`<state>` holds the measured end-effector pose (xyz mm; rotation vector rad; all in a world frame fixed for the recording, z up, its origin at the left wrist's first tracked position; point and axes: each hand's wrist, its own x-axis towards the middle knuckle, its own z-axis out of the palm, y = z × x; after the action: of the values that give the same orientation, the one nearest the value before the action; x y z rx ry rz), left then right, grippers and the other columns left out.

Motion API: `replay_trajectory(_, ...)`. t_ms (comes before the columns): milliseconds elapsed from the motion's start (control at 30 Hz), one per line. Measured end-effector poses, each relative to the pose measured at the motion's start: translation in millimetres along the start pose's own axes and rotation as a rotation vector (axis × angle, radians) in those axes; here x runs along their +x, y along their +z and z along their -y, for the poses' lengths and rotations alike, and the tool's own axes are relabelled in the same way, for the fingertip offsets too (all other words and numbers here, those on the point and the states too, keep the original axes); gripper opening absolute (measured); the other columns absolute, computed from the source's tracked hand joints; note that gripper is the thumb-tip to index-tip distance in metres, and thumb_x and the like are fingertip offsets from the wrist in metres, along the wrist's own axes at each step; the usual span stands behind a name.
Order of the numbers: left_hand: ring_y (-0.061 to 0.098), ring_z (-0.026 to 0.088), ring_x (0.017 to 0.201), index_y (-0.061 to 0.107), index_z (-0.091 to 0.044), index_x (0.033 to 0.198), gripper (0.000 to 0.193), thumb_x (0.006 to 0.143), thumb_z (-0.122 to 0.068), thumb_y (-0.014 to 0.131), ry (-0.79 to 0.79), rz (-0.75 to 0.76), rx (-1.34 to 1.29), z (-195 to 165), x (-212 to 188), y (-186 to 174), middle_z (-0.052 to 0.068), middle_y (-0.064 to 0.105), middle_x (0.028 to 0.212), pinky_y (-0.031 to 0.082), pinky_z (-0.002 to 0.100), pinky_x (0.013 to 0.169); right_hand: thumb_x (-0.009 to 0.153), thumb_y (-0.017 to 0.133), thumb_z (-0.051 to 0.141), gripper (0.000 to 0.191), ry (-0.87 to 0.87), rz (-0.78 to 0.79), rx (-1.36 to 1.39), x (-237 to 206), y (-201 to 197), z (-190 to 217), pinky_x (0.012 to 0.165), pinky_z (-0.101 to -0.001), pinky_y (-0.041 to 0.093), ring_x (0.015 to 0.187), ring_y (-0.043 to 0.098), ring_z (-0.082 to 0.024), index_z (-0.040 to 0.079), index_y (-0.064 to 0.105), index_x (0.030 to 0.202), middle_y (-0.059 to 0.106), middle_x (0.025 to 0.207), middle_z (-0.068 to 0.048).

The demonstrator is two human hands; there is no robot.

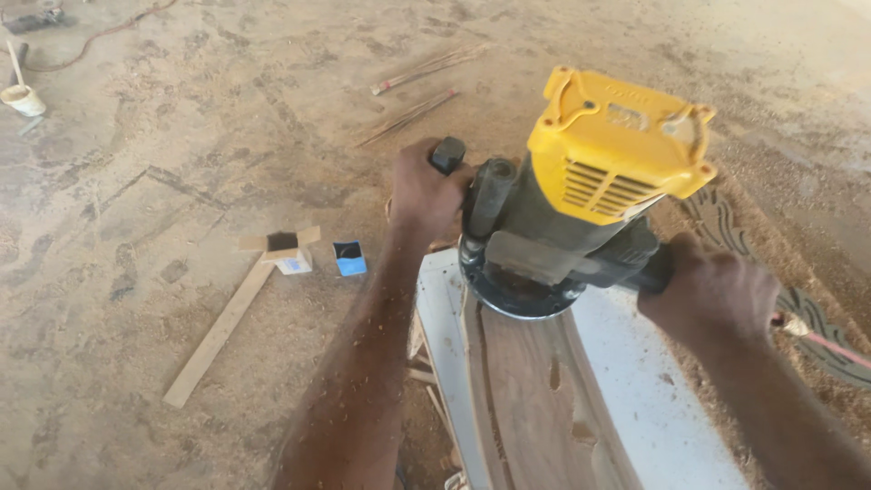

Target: The person uses a yellow electric wood router to carve a decorative pattern into a rectangular wooden board. They guide the tool along the wood surface with both hands, creating a continuous carved design while sawdust accumulates around the work area.

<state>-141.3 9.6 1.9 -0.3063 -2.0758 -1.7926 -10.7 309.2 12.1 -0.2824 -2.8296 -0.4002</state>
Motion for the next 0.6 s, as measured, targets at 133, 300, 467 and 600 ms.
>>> replay_trajectory(133, 0.060, 0.024, 0.059, 0.065, 0.000, 0.075, 0.015, 0.072, -0.012, 0.071, 0.008, -0.031, 0.045, 5, -2, 0, 0.014, 0.063, 0.065, 0.049, 0.039, 0.059, 0.099, 0.060, 0.036, 0.022, -0.010, 0.064, -0.051, 7, 0, -5, 0.047, -0.0354, 0.050, 0.053, 0.061, -0.016, 0.016, 0.065, 0.093, 0.064, 0.069, -0.001)
replay_trajectory(300, 0.059, 0.026, 0.061, 0.065, 0.001, 0.077, 0.015, 0.072, -0.011, 0.072, 0.047, -0.088, 0.110, 3, -8, -5, 0.014, 0.063, 0.067, 0.048, 0.040, 0.060, 0.087, 0.068, 0.036, 0.022, -0.037, 0.065, 0.014, 12, 0, -5, 0.054, -0.0390, 0.050, 0.055, 0.063, -0.018, 0.016, 0.067, 0.096, 0.065, 0.065, -0.003)
replay_trajectory(467, 0.059, 0.022, 0.060, 0.066, 0.001, 0.078, 0.017, 0.074, -0.013, 0.074, 0.000, -0.087, 0.077, -6, -21, -19, 0.011, 0.064, 0.066, 0.048, 0.039, 0.058, 0.089, 0.066, 0.037, 0.026, -0.046, 0.159, 0.021, 15, -7, 2, 0.060, -0.0396, 0.052, 0.061, 0.067, -0.018, 0.017, 0.065, 0.106, 0.067, 0.072, -0.003)
replay_trajectory(600, 0.055, 0.018, 0.058, 0.064, 0.000, 0.077, 0.016, 0.076, -0.013, 0.072, -0.048, -0.125, 0.080, -11, -30, -26, 0.008, 0.061, 0.063, 0.046, 0.038, 0.055, 0.087, 0.068, 0.037, 0.024, -0.027, 0.241, 0.006, 22, -12, 9, 0.063, -0.0417, 0.051, 0.064, 0.066, -0.019, 0.020, 0.065, 0.105, 0.065, 0.074, -0.005)
